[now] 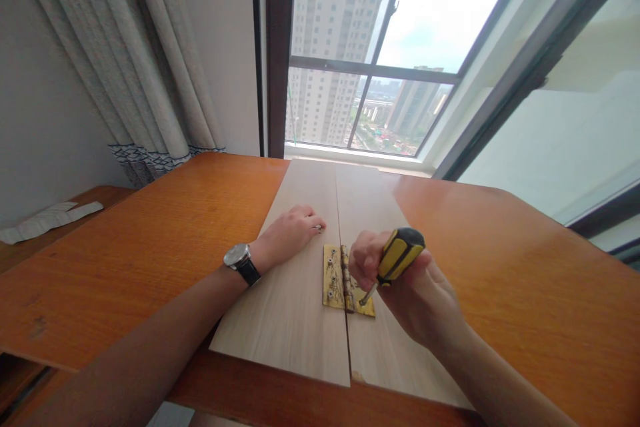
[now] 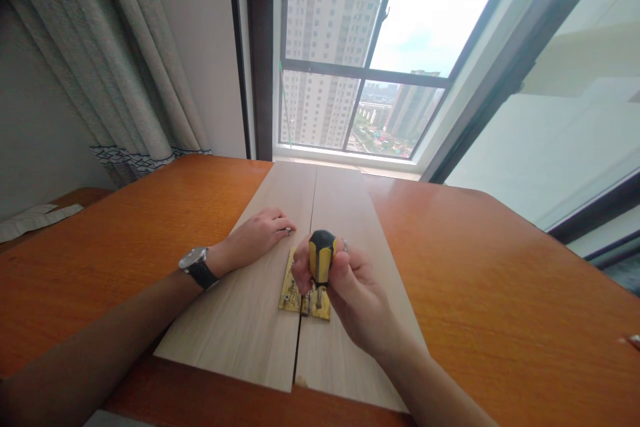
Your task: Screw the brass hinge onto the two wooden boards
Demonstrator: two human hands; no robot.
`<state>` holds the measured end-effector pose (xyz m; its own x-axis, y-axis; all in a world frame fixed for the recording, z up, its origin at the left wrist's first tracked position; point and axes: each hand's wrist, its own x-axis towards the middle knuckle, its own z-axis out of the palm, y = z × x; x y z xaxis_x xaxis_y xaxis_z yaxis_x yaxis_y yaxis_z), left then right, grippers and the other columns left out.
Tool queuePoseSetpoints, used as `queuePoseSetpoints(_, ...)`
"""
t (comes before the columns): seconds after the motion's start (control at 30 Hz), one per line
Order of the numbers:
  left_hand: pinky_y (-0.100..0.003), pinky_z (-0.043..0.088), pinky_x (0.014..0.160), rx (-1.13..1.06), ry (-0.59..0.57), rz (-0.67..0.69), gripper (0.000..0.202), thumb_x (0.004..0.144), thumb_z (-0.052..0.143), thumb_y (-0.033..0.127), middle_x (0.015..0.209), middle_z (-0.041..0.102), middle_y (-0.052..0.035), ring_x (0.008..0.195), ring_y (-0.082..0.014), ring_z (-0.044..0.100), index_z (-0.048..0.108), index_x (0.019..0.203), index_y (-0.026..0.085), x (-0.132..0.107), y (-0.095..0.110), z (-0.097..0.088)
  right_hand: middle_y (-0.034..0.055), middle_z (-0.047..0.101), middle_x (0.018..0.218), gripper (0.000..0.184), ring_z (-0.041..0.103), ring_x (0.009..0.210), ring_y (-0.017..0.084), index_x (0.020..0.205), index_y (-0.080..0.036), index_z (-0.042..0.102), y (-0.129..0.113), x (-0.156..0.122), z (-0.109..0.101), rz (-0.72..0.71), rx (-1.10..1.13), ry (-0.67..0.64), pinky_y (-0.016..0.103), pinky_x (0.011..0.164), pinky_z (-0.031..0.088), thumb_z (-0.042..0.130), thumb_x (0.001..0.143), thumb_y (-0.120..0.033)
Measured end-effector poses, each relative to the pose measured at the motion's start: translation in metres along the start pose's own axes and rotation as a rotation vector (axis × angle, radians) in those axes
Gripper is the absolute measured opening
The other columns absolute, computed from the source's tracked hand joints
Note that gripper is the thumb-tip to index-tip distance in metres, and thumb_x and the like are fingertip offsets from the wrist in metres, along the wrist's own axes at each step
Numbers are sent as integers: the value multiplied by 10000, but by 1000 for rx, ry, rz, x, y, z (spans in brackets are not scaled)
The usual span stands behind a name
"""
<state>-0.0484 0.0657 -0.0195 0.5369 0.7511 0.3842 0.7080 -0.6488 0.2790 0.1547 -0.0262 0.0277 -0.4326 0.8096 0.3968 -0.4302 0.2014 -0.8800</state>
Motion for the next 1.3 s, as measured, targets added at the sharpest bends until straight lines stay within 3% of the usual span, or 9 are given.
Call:
queuePoseSetpoints(0.27, -351, 511, 984, -12, 5, -1, 196, 1001, 550, 162, 1064, 672, -67, 1028, -202, 620, 737, 1049, 191, 0, -2, 2, -36, 492, 617, 438, 378, 532, 106, 1147, -247, 740, 0, 4, 3, 46, 51, 26, 271, 564, 306, 521, 980, -587)
queuePoseSetpoints(0.57, -361, 505, 992, 1, 5, 1, 201, 1004, 551, 164, 1049, 672, -65, 1034, -208, 617, 737, 1071, 200, 0, -1, 1, -80, 270, 548, 346, 219, 508, 111, 1023, -268, 660, -6, 4, 12, 119, 132, -32, 279, 545, 203, 406, 1049, -502)
queuePoseSetpoints(0.63, -361, 509, 986, 4, 5, -1, 196, 1002, 556, 165, 1054, 674, -66, 1036, -211, 618, 737, 1072, 198, 0, 0, 0, -83, 253, 554, 408, 203, 516, 114, 1016, -264, 641, -7, 3, 11, 120, 142, -43, 285, 554, 201, 389, 1030, -584)
queuePoseSetpoints(0.73, -357, 516, 977, 7, 13, 0, 184, 995, 570, 163, 1059, 675, -64, 1032, -209, 622, 735, 1069, 195, 0, 0, 0, -92, 270, 586, 490, 197, 536, 112, 1045, -278, 591, -6, 2, 5, 84, 107, -53, 285, 566, 209, 509, 900, -739)
queuePoseSetpoints(0.83, -355, 521, 981, 9, 11, 3, 184, 994, 570, 160, 1062, 675, -65, 1033, -207, 626, 736, 1067, 190, -1, 0, 0, -95, 325, 597, 364, 227, 533, 108, 972, -284, 529, -3, 2, -2, 50, 60, -80, 273, 552, 205, 655, 891, -616)
queuePoseSetpoints(0.93, -362, 523, 987, 21, 2, 0, 194, 989, 569, 150, 1055, 677, -67, 1038, -213, 626, 738, 1076, 188, 0, 1, 0, -95, 435, 591, 321, 313, 514, 99, 948, -278, 514, 0, 2, -6, 28, 23, -104, 261, 543, 236, 660, 913, -562)
queuePoseSetpoints(1.07, -359, 519, 998, 23, 1, 14, 213, 997, 545, 142, 1068, 679, -71, 1048, -211, 627, 738, 1076, 184, 0, 1, -1, -60, 587, 712, 334, 446, 516, 78, 972, -265, 603, 3, 2, -7, 5, 16, -94, 245, 540, 305, 684, 885, -577)
queuePoseSetpoints(1.2, -364, 519, 992, 23, -4, 8, 218, 997, 538, 143, 1068, 679, -71, 1044, -214, 625, 736, 1076, 189, 0, 0, -1, -15, 610, 724, 397, 516, 541, 93, 961, -225, 696, 4, 1, -6, 23, 20, -77, 249, 542, 361, 611, 921, -611)
queuePoseSetpoints(1.3, -373, 513, 999, 14, 3, 3, 214, 997, 543, 148, 1071, 676, -70, 1049, -218, 623, 738, 1074, 192, 0, -2, 1, -14, 551, 639, 439, 471, 517, 91, 889, -196, 719, 1, 2, -2, 68, 80, -63, 240, 520, 340, 562, 957, -600)
